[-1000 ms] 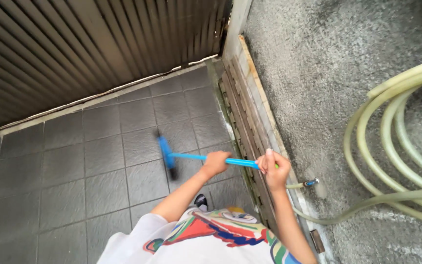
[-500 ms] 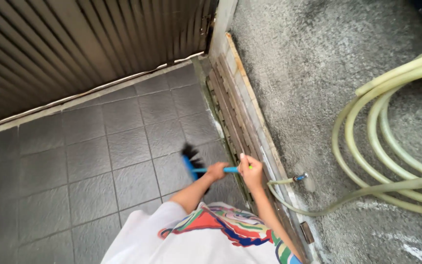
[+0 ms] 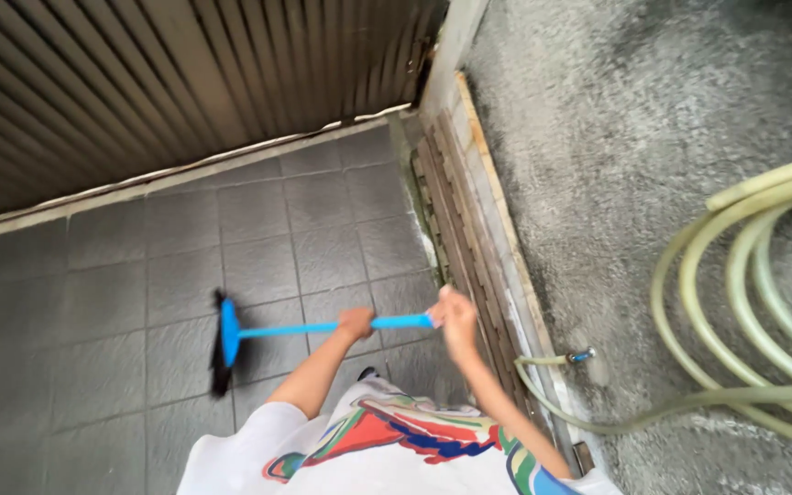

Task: Sweeping the tiled floor of a garage area around a motor scooter and bicycles.

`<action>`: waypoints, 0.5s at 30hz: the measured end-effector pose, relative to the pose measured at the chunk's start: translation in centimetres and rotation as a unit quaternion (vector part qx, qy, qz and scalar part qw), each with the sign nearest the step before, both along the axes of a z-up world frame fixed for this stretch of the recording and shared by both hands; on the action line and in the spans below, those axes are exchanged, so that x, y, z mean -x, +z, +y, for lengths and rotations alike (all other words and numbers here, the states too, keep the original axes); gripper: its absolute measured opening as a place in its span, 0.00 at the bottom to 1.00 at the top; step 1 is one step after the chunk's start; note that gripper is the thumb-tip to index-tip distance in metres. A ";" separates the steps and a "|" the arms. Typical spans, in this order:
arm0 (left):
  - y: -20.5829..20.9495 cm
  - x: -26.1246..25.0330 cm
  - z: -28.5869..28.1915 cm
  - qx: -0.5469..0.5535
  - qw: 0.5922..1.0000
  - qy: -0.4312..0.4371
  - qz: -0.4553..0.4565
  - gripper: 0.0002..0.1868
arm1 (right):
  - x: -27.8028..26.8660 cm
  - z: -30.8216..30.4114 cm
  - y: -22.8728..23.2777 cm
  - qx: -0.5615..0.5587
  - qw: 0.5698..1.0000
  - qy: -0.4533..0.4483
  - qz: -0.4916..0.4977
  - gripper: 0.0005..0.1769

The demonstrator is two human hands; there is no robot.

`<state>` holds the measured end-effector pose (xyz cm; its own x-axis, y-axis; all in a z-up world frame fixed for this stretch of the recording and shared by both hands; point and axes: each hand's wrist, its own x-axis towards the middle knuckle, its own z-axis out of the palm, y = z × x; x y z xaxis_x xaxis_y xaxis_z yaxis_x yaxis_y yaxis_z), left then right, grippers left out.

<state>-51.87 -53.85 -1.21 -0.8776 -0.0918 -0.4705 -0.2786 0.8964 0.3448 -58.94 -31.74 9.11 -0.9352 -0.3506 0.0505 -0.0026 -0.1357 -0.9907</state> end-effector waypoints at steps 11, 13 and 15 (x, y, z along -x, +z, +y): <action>7.6 9.4 8.5 -0.124 0.943 -0.030 0.307 0.08 | 1.3 4.6 14.2 -0.086 0.969 0.035 0.231 0.23; 5.6 10.5 9.3 -0.145 0.935 -0.029 0.322 0.07 | 1.4 4.0 13.2 -0.145 0.955 0.026 0.258 0.20; 2.9 11.8 9.8 -0.206 0.937 -0.004 0.280 0.08 | 2.1 3.2 11.6 -0.199 0.938 0.024 0.282 0.20</action>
